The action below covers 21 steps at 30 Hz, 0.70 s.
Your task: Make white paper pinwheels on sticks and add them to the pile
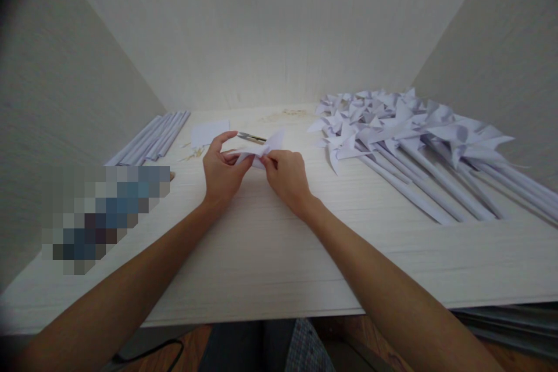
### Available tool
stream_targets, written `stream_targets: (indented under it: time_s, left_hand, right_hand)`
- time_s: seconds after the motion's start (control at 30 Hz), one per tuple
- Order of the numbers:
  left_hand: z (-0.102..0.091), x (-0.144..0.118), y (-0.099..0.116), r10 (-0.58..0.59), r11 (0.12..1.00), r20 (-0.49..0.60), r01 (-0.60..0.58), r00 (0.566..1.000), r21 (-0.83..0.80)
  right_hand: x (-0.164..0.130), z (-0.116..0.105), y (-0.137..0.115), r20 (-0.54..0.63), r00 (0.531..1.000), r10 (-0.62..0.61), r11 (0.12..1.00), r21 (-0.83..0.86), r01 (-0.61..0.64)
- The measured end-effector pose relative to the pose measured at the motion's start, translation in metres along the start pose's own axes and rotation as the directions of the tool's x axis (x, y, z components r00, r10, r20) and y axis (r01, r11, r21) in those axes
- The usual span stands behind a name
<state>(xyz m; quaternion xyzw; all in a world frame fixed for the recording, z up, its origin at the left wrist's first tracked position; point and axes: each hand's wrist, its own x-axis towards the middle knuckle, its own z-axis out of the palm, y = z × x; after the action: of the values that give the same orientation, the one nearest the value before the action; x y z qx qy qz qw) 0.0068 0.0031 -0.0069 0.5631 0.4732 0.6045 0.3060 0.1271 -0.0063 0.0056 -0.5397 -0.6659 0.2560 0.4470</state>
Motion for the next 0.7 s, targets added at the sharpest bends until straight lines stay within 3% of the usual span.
stream_targets:
  time_s: [0.07, 0.13, 0.23, 0.33, 0.4, 0.47, 0.53, 0.6, 0.63, 0.7]
  left_hand:
    - [0.0, 0.001, 0.0, -0.007, 1.0, -0.001, 0.007, 1.0, -0.024]
    - [0.001, 0.001, 0.0, 0.002, 1.0, -0.008, -0.002, 1.0, -0.02]
    - [0.001, 0.0, 0.0, 0.026, 1.0, -0.019, -0.026, 0.999, 0.014]
    - [0.001, -0.001, 0.002, 0.054, 0.997, -0.012, -0.054, 0.998, 0.049]
    - [0.001, -0.001, 0.002, 0.059, 0.997, -0.004, -0.058, 0.998, 0.057]
    - [0.001, -0.001, 0.002, 0.049, 0.998, 0.0, -0.049, 0.999, 0.047]
    - [0.001, -0.001, 0.001, 0.035, 0.999, 0.001, -0.035, 0.999, 0.025]
    - [0.0, 0.0, -0.001, 0.027, 1.0, 0.001, -0.027, 1.0, 0.005]
    - [0.0, 0.001, -0.002, 0.025, 1.0, 0.001, -0.025, 1.0, 0.0]
    - [0.0, 0.001, -0.003, 0.026, 1.0, -0.001, -0.026, 1.0, 0.002]
  right_hand:
    - [-0.001, 0.001, 0.002, -0.051, 0.988, -0.146, 0.978, -0.156, 0.136]
    - [-0.002, 0.003, 0.003, -0.069, 0.989, -0.128, 0.984, -0.134, 0.118]
    - [-0.002, 0.007, -0.001, -0.006, 0.993, 0.117, 0.98, 0.164, -0.114]
    - [-0.003, 0.008, -0.007, 0.186, 0.911, 0.368, 0.787, 0.459, -0.412]
    - [-0.003, 0.007, -0.009, 0.241, 0.878, 0.414, 0.727, 0.493, -0.478]
    - [-0.003, 0.005, -0.007, 0.163, 0.933, 0.32, 0.847, 0.393, -0.359]
    - [-0.003, 0.003, -0.003, 0.028, 0.995, 0.093, 0.983, 0.155, -0.096]
    - [-0.004, 0.003, 0.001, -0.044, 0.995, -0.092, 0.994, -0.056, 0.09]
    - [-0.004, 0.004, 0.001, -0.056, 0.991, -0.124, 0.988, -0.103, 0.118]
    - [-0.004, 0.005, 0.001, -0.046, 0.997, -0.055, 0.997, -0.052, 0.053]
